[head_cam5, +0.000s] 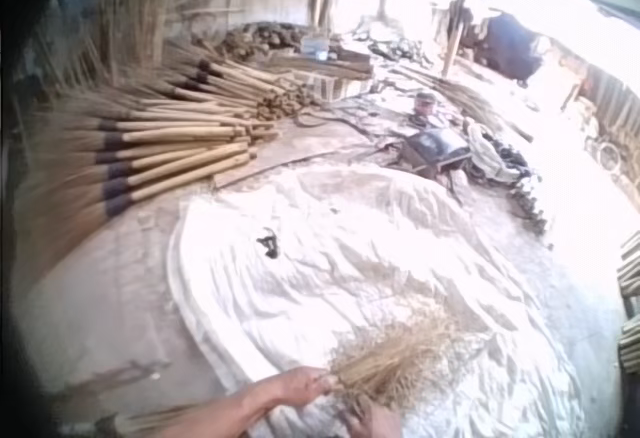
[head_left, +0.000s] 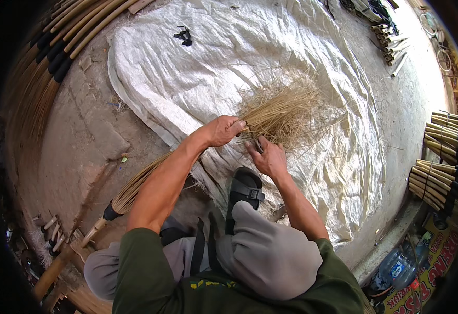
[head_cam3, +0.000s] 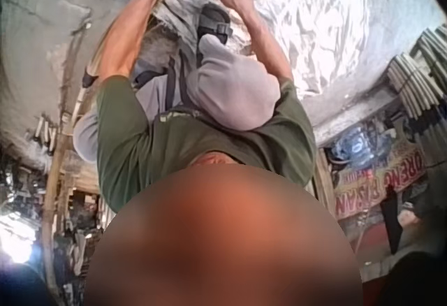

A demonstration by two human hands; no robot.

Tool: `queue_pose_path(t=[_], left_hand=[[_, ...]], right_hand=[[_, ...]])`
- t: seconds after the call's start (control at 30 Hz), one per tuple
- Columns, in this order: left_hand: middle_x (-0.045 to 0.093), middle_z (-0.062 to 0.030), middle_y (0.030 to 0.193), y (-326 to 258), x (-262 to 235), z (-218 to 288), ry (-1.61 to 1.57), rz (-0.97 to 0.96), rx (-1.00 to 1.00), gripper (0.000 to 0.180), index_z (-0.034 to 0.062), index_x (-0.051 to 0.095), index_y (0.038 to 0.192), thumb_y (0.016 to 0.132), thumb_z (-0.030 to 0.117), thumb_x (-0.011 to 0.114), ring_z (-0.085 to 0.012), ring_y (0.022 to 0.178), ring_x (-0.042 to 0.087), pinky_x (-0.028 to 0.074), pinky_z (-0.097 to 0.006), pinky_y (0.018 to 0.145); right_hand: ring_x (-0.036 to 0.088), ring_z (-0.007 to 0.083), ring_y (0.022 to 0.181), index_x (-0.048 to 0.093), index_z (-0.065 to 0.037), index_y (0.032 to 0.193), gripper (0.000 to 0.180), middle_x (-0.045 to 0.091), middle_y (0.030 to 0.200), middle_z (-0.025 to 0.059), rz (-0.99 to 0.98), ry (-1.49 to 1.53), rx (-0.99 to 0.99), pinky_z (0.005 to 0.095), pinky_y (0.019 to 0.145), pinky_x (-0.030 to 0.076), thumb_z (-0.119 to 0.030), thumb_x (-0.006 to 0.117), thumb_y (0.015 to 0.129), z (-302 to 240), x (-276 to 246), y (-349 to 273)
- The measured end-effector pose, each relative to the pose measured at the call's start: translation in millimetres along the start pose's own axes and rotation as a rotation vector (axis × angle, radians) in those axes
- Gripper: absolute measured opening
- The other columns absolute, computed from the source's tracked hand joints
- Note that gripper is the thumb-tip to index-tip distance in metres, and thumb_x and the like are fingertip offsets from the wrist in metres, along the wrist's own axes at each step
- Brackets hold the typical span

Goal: The person sits on the floor and repeatedly trims the bristles of a straw broom using shears. After each trim, the person places the broom on the floor and picks up another one to continue the process.

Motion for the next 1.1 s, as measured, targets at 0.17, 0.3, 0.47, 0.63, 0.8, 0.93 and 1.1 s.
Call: queue_pose_path(t=[0.17, 0.3, 0.47, 0.63, 0.8, 0.93, 1.1], left_hand=[[0.045, 0.0028, 0.069, 2.9, -1.8, 1.3, -0.017, 0.004, -0.014, 0.051, 0.0016, 0.063, 0.09, 0.108, 0.047, 0.049, -0.0107, 0.069, 0.042, 0.039, -0.033, 0.061], [0.047, 0.0007, 0.069, 5.7, -5.3, -0.7, 0.037, -0.027, -0.058, 0.051, 0.0013, 0.063, 0.091, 0.108, 0.047, 0.049, -0.012, 0.069, 0.044, 0.041, -0.034, 0.062], [0.049, -0.0007, 0.069, 2.7, 0.9, 5.0, 0.072, -0.023, -0.031, 0.048, 0.0001, 0.063, 0.095, 0.108, 0.044, 0.049, -0.0133, 0.069, 0.044, 0.042, -0.035, 0.063], [0.049, -0.001, 0.069, 2.0, 2.6, 3.3, 0.125, -0.047, -0.066, 0.045, 0.0002, 0.064, 0.097, 0.108, 0.042, 0.049, -0.0136, 0.07, 0.044, 0.043, -0.035, 0.064], [0.053, -0.0019, 0.071, 3.5, 1.9, -0.1, 0.082, -0.039, -0.055, 0.046, -0.0002, 0.065, 0.1, 0.108, 0.042, 0.049, -0.0141, 0.071, 0.047, 0.044, -0.035, 0.066], [0.056, -0.001, 0.077, 4.1, 0.6, 4.3, -0.05, 0.063, 0.078, 0.047, -0.0001, 0.065, 0.103, 0.108, 0.044, 0.049, -0.0128, 0.074, 0.048, 0.044, -0.031, 0.067], [0.057, 0.0004, 0.08, 5.5, -2.0, -1.0, -0.097, -0.065, -0.009, 0.049, 0.001, 0.066, 0.105, 0.108, 0.046, 0.049, -0.0098, 0.074, 0.047, 0.043, -0.029, 0.066]], right_hand=[[0.066, 0.0496, 0.081, 0.067, -0.007, 0.1, 0.049, 0.068, 0.078, 0.0253, 0.03, 0.171, 0.088, 0.0564, 0.072, 0.049, -0.055, 0.06, 0.096, 24.0, 15.7, -4.8], [0.066, 0.0488, 0.092, 0.063, -0.005, 0.107, 0.057, 0.07, 0.086, 0.0245, -0.036, 0.263, 0.089, 0.0554, 0.079, 0.048, -0.061, 0.056, 0.097, 26.4, 16.1, -5.2], [0.068, 0.0454, 0.095, 0.063, -0.007, 0.109, 0.058, 0.071, 0.088, 0.0236, -0.031, 0.057, 0.011, 0.0529, 0.085, 0.048, -0.063, 0.05, 0.098, 4.0, -4.8, -3.1], [0.069, 0.0437, 0.093, 0.065, -0.01, 0.105, 0.052, 0.071, 0.087, 0.0236, 0.022, -0.146, -0.042, 0.0517, 0.089, 0.047, -0.06, 0.053, 0.098, -1.5, -10.2, -1.3], [0.067, 0.0474, 0.091, 0.065, -0.007, 0.101, 0.052, 0.07, 0.085, 0.0235, -0.002, -0.004, 0.118, 0.0541, 0.086, 0.048, -0.058, 0.057, 0.097, 17.0, 4.0, 1.9], [0.065, 0.0488, 0.098, 0.064, -0.004, 0.104, 0.059, 0.07, 0.094, 0.0264, -0.049, 0.193, 0.072, 0.0555, 0.086, 0.048, -0.062, 0.056, 0.096, 21.2, 4.8, -0.6], [0.065, 0.0479, 0.099, 0.062, -0.002, 0.105, 0.065, 0.069, 0.101, 0.0287, -0.045, 0.178, -0.017, 0.0543, 0.085, 0.048, -0.066, 0.053, 0.096, 14.5, 2.6, 1.5]])
Point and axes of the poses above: each hand's wrist, its own y-axis towards the middle knuckle, its own x-axis out of the palm, z = x × y, the point moved 8 cm from there along y, towards the middle knuckle
